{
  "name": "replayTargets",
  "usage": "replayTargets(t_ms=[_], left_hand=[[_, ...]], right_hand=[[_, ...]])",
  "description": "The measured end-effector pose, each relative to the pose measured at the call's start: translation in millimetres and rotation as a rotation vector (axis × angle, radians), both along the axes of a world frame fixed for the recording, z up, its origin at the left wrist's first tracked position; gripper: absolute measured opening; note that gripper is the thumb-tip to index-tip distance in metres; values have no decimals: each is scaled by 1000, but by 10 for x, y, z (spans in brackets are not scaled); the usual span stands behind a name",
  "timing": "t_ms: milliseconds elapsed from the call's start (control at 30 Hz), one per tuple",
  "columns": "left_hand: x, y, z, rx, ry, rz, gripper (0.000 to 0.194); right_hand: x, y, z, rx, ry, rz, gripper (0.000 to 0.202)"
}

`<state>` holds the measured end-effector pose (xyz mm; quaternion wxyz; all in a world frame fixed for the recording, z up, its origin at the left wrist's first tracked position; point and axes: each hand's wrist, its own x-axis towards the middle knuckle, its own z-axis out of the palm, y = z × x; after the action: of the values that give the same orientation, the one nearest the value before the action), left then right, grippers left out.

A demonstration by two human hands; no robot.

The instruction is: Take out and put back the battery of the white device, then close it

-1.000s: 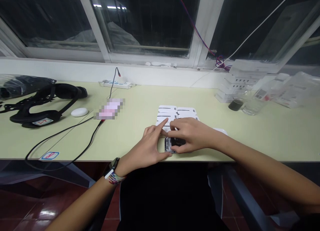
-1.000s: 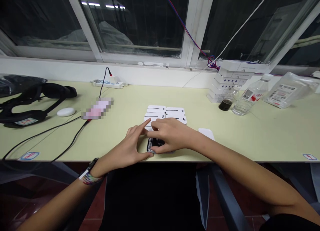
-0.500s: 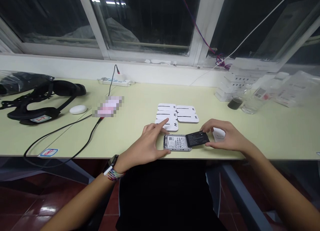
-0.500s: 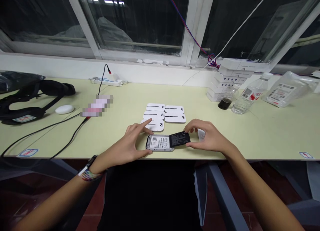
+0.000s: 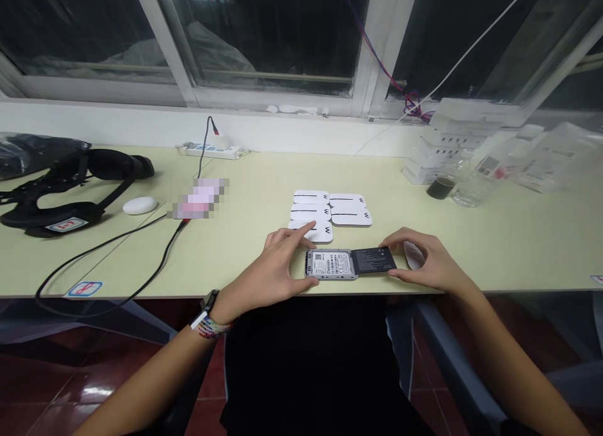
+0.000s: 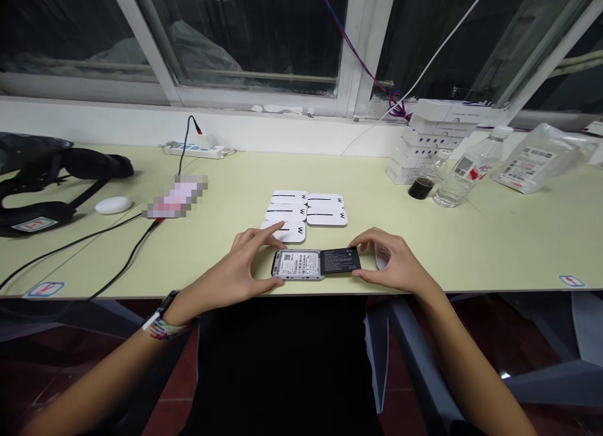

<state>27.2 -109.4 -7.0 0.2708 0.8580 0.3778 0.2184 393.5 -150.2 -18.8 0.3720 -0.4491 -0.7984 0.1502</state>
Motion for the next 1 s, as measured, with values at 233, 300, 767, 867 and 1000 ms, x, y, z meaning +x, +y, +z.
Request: replayTargets(t_ms=[233,300,767,867,1000], left_hand=[[3,-4,3,-4,8,6,101],[4,-4,8,-8,11,5,101],[-5,14,-17,-12,15,-3,102],[1,10,-14,-15,4,-6,102],[7,2,-7,-14,-5,-14,102]], right_hand=[[-33,19,18,32,-29,16,35],[-44,18,25,32,-34,15,34],[-38,14,14,55,-32,29,40],[-47,9,53,70,-39,44,40],[-117,16,206,97,-91,100,43]])
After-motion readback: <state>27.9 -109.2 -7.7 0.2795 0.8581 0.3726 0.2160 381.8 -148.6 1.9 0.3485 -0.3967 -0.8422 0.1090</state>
